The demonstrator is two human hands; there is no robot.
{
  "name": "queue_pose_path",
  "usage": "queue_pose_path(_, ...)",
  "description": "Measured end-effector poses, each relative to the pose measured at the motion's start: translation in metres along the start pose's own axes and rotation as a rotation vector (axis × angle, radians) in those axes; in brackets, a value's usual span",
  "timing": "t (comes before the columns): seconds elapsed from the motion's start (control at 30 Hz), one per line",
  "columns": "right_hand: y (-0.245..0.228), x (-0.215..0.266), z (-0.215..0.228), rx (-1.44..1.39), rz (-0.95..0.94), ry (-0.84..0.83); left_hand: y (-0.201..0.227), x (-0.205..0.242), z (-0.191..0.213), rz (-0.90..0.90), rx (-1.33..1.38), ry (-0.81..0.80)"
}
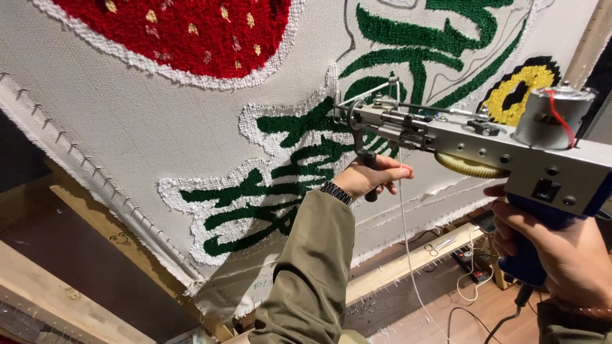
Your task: Using a tufting gun to punch yarn into a canvas stretched on a frame to create a rug pattern.
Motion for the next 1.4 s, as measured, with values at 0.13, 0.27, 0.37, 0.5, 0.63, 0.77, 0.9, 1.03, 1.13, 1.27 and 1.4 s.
queue_pose_path(0.13,0.006,0.000,0.004,0.004,-0.040,0.002,-0.011,-0.009,0.001,-0.019,0.044,-0.035)
queue_pose_path(0.27,0.025,-0.010,0.019,-0.042,0.074,-0.029,-0.004,-0.008,0.003,-0.046,0.013,-0.035)
queue_pose_path(0.37,0.035,-0.015,0.029,-0.022,0.084,-0.092,0.011,0.008,-0.002,-0.089,-0.027,-0.047)
queue_pose_path(0.5,0.000,0.000,0.011,0.026,0.089,0.008,0.012,0.030,-0.007,-0.082,0.191,-0.038)
queue_pose_path(0.63,-0.001,0.006,0.004,0.046,0.016,0.021,0.001,0.033,-0.013,-0.065,0.311,0.051)
queue_pose_path(0.77,-0.001,0.005,-0.003,0.003,-0.012,0.064,0.002,0.037,-0.013,0.039,0.245,0.152)
queue_pose_path(0.9,-0.001,0.000,-0.009,-0.020,0.015,0.016,-0.008,0.027,-0.007,0.033,0.248,0.156)
queue_pose_path(1.03,0.002,-0.004,-0.014,-0.048,-0.024,0.053,-0.010,0.023,-0.002,0.043,0.226,0.164)
queue_pose_path(1.13,0.003,-0.007,-0.014,-0.048,0.028,0.039,-0.010,0.023,0.001,0.026,0.257,0.165)
queue_pose_path(1.27,-0.004,-0.007,-0.022,0.000,0.003,0.038,-0.011,0.021,0.005,0.025,0.254,0.164)
queue_pose_path(1.4,-0.002,-0.010,-0.025,0.010,-0.013,0.063,-0.018,0.011,0.011,0.039,0.246,0.170)
Point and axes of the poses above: each hand's wrist, its own x-axis away from the middle knuckle, its own z-axis out of the back of the hand, y = z × x, the point moved 3 cm from there along -x, towards the middle knuckle, and after that the axes turned 4 degrees about x, right-handed, at the moved point
